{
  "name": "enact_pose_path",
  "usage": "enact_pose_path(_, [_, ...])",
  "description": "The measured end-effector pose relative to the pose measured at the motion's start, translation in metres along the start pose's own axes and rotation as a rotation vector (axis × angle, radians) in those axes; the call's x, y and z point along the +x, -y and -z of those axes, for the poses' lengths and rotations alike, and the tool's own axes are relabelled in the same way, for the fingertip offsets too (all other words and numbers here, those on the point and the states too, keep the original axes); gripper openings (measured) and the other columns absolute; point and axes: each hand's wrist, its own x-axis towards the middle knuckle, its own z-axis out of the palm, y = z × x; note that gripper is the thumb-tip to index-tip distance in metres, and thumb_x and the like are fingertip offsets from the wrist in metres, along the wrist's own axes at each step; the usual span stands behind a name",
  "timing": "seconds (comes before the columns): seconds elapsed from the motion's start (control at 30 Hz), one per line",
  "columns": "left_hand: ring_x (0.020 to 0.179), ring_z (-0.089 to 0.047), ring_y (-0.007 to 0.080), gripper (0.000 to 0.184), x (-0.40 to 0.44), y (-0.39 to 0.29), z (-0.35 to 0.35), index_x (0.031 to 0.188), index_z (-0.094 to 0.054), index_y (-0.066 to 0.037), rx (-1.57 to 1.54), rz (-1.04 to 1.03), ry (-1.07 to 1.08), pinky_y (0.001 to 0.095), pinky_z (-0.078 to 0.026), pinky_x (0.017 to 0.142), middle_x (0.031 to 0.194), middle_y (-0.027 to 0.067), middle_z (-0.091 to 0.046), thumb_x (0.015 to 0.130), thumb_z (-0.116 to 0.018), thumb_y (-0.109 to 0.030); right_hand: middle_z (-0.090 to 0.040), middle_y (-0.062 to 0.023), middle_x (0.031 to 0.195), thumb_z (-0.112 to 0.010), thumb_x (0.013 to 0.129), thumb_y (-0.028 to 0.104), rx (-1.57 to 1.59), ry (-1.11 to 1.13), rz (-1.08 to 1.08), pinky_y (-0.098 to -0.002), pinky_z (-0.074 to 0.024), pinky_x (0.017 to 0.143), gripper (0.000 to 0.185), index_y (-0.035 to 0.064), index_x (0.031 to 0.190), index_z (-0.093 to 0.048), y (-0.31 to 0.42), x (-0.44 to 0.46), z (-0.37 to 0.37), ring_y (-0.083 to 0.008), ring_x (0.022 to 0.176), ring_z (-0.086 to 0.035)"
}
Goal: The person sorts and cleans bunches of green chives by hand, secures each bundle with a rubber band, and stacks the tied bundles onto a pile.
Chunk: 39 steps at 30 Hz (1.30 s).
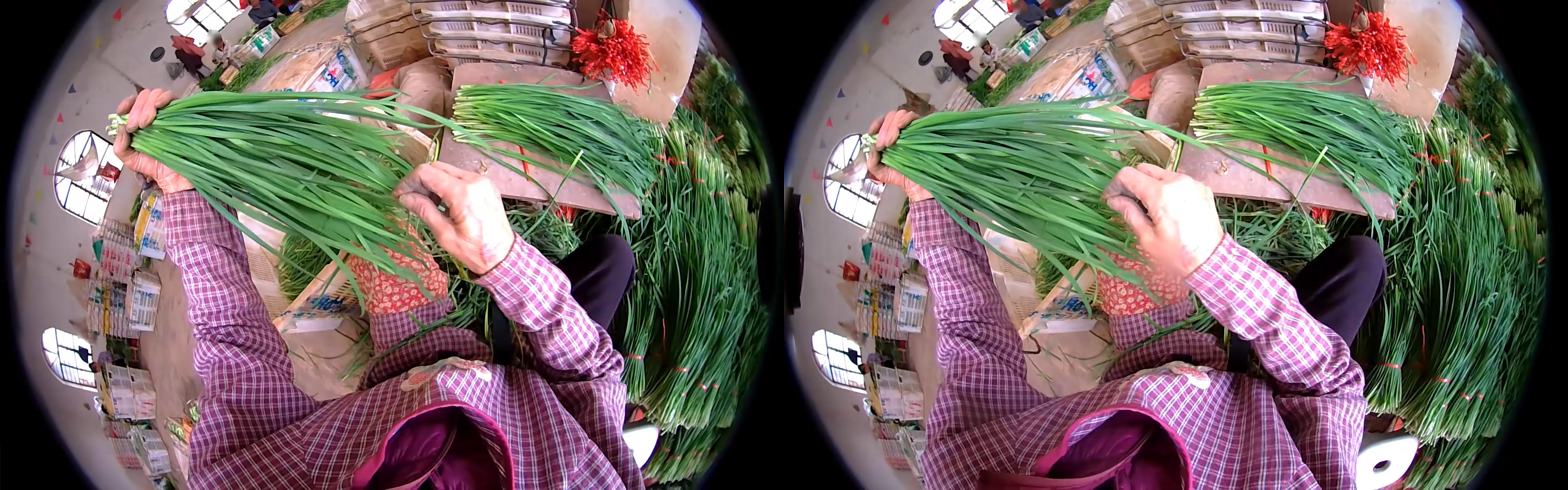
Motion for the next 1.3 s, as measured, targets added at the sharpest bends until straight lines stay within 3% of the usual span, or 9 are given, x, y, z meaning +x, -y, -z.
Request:
enact_pose_path(0.07, [0.075, -0.052, 0.0143, 0.025, 0.0, 0.006, -0.005, 0.097, -0.056, -0.008, -0.087, 0.017, 0.041, 0.0351, -0.042, 0.09, 0.076, -0.0018, -0.051, 0.074, -0.066, -0.005, -0.063, -0.0117, 0.086, -0.062, 0.086, 0.019, 0.026, -0.011, -0.01, -0.0471, -0.0488, 0.064, 0.012, 0.0095, 0.094, -0.061, 0.003, 0.001, -0.002, -0.0362, 0.077, -0.062])
enact_pose_path(0.13, [0.075, -0.053, 0.0147, 0.026, 0.0, 0.007, -0.003, 0.097, -0.056, -0.008, -0.1, 0.008, 0.038, 0.0354, -0.042, 0.091, 0.076, -0.001, -0.052, 0.074, -0.066, -0.004, -0.066, -0.0124, 0.087, -0.063, 0.086, 0.013, -0.026, -0.01, -0.012, -0.0392, -0.0516, 0.069, 0.009, 0.0065, 0.093, -0.066, 0.009, 0.003, -0.002, -0.0333, 0.08, -0.065])
enact_pose_path(0.53, [0.073, -0.052, 0.0156, 0.026, 0.0, 0.025, -0.01, 0.097, -0.055, -0.007, -0.186, 0.04, 0.101, 0.0336, -0.042, 0.089, 0.077, 0.0, -0.053, 0.074, -0.065, -0.005, -0.064, -0.0093, 0.086, -0.064, 0.087, 0.021, -0.138, -0.076, -0.05, -0.0414, -0.0508, 0.063, 0.015, 0.0096, 0.096, -0.064, 0.005, 0.006, -0.017, -0.0321, 0.075, -0.064])
enact_pose_path(0.9, [0.073, -0.05, 0.0138, 0.025, -0.004, 0.037, -0.01, 0.097, -0.056, -0.009, -0.199, 0.074, 0.032, 0.0344, -0.044, 0.088, 0.075, -0.0026, -0.051, 0.074, -0.066, -0.007, -0.06, -0.0077, 0.086, -0.068, 0.084, 0.024, -0.094, -0.125, -0.074, -0.0435, -0.049, 0.063, 0.019, 0.0134, 0.099, -0.061, 0.006, 0.013, -0.025, -0.0308, 0.077, -0.063])
enact_pose_path(0.97, [0.072, -0.05, 0.0137, 0.025, -0.005, 0.035, -0.006, 0.096, -0.056, -0.009, -0.175, 0.071, 0.03, 0.0344, -0.044, 0.088, 0.075, -0.0027, -0.05, 0.074, -0.066, -0.008, -0.064, -0.0044, 0.083, -0.07, 0.083, 0.023, -0.162, -0.137, -0.048, -0.0361, -0.0514, 0.062, 0.019, 0.0138, 0.1, -0.065, 0.006, 0.013, -0.027, -0.0231, 0.072, -0.066])
enact_pose_path(1.3, [0.07, -0.052, 0.0145, 0.031, -0.008, 0.039, -0.006, 0.095, -0.053, -0.008, -0.113, 0.039, -0.015, 0.0313, -0.043, 0.085, 0.073, -0.0007, -0.051, 0.068, -0.067, -0.003, -0.064, -0.0076, 0.082, -0.066, 0.085, 0.022, -0.145, -0.151, 0.016, -0.0389, -0.0505, 0.063, 0.017, 0.0082, 0.093, -0.062, 0.009, 0.021, -0.029, -0.0282, 0.074, -0.064])
